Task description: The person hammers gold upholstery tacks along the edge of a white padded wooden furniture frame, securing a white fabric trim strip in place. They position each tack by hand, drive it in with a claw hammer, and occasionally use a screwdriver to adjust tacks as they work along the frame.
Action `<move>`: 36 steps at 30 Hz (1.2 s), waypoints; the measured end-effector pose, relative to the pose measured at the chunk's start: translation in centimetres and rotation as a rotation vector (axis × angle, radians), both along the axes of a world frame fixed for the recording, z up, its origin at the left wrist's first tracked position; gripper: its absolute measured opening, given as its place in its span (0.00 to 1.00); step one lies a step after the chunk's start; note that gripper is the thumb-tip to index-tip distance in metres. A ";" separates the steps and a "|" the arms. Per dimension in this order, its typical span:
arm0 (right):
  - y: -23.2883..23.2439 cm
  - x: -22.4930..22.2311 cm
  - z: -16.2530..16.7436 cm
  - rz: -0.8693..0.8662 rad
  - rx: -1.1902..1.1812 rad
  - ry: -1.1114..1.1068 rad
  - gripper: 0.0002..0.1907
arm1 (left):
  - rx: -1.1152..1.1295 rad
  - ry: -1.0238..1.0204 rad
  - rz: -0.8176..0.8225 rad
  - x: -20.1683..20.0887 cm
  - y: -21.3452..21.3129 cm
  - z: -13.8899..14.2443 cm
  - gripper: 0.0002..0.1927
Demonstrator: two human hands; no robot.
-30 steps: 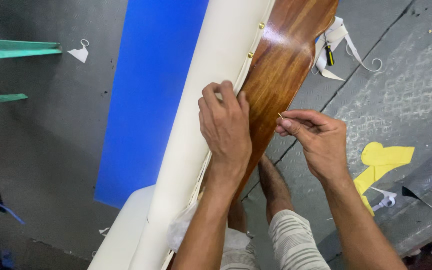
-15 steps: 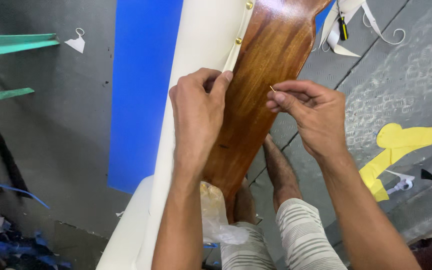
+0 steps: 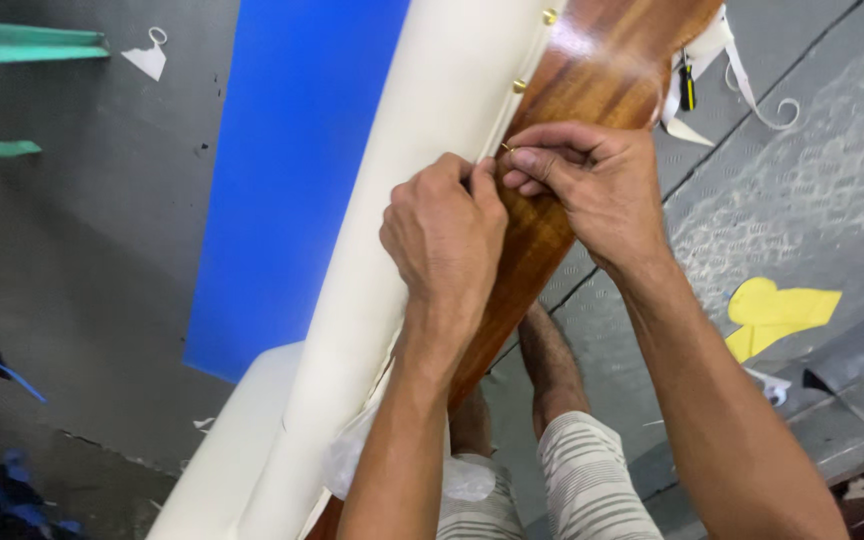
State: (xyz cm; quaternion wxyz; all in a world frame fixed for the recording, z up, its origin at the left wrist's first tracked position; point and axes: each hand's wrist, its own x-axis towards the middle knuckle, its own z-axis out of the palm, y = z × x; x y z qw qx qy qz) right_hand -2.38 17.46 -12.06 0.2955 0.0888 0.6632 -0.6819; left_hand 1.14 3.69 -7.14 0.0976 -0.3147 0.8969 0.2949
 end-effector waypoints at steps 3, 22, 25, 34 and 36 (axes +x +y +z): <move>-0.2 -0.4 -0.2 0.040 0.028 0.008 0.07 | 0.026 -0.044 0.002 0.2 -0.3 -0.3 0.12; -0.8 -1.2 -0.6 0.103 0.098 -0.010 0.07 | -0.013 0.163 -0.022 1.2 0.3 -2.1 0.12; -1.2 -1.5 -0.2 0.112 0.121 -0.033 0.07 | 0.022 0.126 -0.008 0.7 0.1 -1.9 0.12; -1.1 -1.6 -0.2 0.081 0.080 -0.033 0.07 | 0.082 0.097 0.003 0.2 -0.2 -1.6 0.12; -1.0 -1.6 -0.3 0.069 0.085 -0.040 0.08 | 0.077 0.105 0.011 0.0 -0.2 -1.5 0.12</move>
